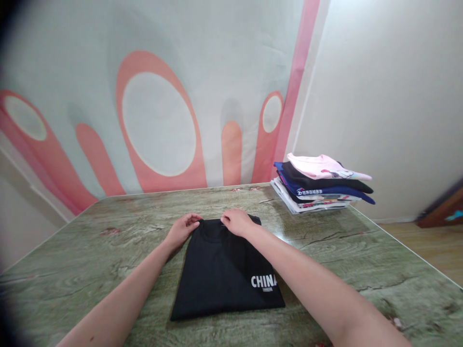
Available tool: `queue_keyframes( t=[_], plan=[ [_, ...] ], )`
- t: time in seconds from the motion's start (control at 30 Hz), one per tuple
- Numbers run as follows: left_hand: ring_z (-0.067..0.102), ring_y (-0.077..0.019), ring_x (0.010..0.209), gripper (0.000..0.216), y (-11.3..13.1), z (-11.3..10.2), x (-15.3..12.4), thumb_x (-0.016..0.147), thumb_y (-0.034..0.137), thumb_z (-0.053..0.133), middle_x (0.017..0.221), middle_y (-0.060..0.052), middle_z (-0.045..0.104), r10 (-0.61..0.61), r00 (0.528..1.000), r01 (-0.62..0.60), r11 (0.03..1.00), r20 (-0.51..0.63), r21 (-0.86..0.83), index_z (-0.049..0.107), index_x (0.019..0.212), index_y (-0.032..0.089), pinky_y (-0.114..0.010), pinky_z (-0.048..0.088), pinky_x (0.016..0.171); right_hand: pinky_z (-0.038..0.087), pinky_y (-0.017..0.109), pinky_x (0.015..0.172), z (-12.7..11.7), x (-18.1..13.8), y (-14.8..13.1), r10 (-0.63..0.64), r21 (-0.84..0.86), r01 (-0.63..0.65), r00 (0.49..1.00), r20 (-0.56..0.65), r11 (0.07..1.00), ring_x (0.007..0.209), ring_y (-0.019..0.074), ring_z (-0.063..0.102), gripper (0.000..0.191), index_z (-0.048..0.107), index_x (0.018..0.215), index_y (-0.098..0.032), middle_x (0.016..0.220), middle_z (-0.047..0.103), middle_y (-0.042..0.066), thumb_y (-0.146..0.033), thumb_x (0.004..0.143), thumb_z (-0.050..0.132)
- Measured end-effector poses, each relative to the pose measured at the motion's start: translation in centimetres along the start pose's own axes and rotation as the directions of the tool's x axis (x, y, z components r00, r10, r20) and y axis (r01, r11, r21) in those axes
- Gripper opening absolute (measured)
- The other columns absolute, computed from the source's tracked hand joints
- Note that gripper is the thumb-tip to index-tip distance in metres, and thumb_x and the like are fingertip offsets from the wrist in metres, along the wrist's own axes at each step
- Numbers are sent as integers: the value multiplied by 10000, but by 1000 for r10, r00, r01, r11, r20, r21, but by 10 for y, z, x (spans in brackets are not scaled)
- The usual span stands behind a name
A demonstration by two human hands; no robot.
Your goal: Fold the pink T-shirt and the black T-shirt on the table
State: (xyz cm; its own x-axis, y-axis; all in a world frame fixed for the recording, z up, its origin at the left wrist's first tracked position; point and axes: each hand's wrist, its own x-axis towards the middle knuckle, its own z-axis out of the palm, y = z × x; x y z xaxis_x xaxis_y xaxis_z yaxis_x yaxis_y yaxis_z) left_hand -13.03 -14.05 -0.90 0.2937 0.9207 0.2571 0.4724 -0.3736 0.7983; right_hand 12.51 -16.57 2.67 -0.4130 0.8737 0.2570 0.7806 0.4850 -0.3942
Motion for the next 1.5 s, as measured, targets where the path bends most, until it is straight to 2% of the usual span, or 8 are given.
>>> queue_keyframes(
  t=[0.23,0.6,0.73,0.93,1.07,1.2,1.37,1.5],
  plan=[
    [608,-166,792,221,4,-2,-3,795,270,535,839,-16,647,21,1000,-20,999,-7,33,600,990,189,-287,473,759,401,266,703,13,12,-1,50,31,-53,995,87,998,792,172,605,152,692,844,-224,832,697,13,-362,810,640],
    [567,-133,654,212,10,1,-3,793,180,542,788,17,601,-11,996,31,975,-90,222,584,999,209,-263,451,679,369,317,782,35,-7,1,-6,-99,-14,980,-197,995,855,187,599,188,620,864,-226,833,672,17,-351,933,497],
    [583,-166,775,171,34,-4,-11,795,133,502,866,-20,595,118,975,-50,942,-191,331,573,937,197,-296,463,748,369,309,760,38,-3,3,8,-151,-41,977,-215,988,825,189,619,280,613,815,-214,797,683,35,-369,960,431],
    [575,-215,1001,173,70,30,-41,872,175,439,1031,-85,592,233,972,-199,867,-18,457,523,1022,180,-360,457,894,369,299,786,31,2,1,53,-133,-84,973,-224,988,745,172,646,318,625,866,-205,745,701,31,-378,976,382],
    [446,-269,1258,352,62,58,-50,922,227,389,1300,-176,507,238,970,-221,773,51,594,446,1249,109,-443,374,1034,391,275,779,17,-3,12,42,60,-32,982,-185,998,716,145,641,286,630,997,-222,737,696,-3,-400,960,409],
    [359,-291,1335,468,53,63,-48,959,304,332,1403,-203,434,210,970,-236,710,121,663,352,1374,88,-493,331,1066,416,251,746,9,-12,31,-14,217,34,996,-93,976,831,143,630,232,621,1079,-239,923,700,6,-351,891,546],
    [302,-312,1360,570,54,61,-49,955,411,346,1443,-223,371,169,970,-243,668,175,703,340,1398,51,-495,297,1090,359,354,895,10,-12,37,-23,-19,20,982,-190,1000,991,183,574,150,650,998,-239,999,679,27,-274,905,537],
    [236,-300,1387,554,63,51,-49,948,366,372,1491,-200,292,208,967,-253,680,150,688,311,1421,85,-487,300,1092,392,359,865,-15,-14,28,28,-104,-70,932,-362,992,975,200,562,192,657,961,-213,973,653,64,-236,931,469]
  ],
)
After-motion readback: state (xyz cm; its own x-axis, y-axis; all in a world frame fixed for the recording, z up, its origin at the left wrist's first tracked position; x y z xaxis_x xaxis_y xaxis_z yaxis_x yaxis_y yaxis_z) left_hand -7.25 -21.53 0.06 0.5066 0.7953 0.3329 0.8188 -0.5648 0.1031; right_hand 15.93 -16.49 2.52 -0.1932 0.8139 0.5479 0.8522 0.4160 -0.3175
